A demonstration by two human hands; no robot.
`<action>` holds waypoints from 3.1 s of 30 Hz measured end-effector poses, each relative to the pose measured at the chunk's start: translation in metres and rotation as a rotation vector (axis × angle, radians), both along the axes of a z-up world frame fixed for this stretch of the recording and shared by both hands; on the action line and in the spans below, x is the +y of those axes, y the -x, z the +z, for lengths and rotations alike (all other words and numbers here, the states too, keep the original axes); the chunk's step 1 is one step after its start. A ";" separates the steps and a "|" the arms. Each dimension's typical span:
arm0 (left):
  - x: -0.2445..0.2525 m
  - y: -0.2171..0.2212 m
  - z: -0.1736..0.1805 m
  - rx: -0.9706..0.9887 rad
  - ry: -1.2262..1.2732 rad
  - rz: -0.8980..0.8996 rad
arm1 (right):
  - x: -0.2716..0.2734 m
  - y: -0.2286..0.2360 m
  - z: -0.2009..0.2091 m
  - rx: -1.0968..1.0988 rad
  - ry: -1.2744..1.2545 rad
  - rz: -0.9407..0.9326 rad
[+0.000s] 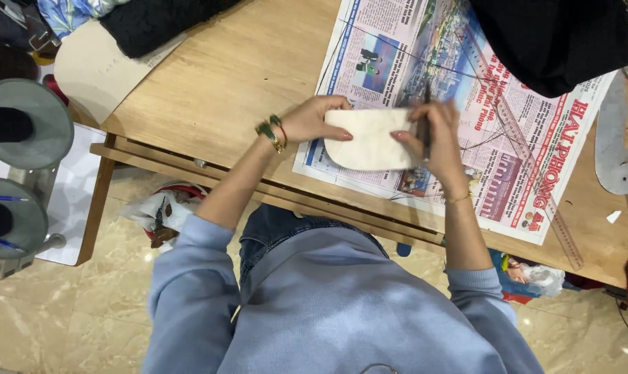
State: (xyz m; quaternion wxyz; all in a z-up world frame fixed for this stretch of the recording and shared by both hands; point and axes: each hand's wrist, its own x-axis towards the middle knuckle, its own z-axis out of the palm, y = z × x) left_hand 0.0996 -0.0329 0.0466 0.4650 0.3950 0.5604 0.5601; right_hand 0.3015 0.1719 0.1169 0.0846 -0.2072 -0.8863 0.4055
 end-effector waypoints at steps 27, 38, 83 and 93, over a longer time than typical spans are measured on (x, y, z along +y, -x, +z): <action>-0.116 -0.115 -0.053 1.307 0.336 0.448 | -0.029 -0.005 -0.067 -0.025 -0.067 0.015; -0.116 -0.115 -0.045 1.300 0.359 0.438 | -0.032 -0.007 -0.074 -0.020 -0.081 -0.001; -0.117 -0.113 -0.042 1.395 0.332 0.434 | -0.033 -0.009 -0.090 0.130 -0.115 -0.018; -0.117 -0.112 -0.043 1.403 0.333 0.432 | -0.040 -0.011 -0.088 0.099 -0.105 -0.051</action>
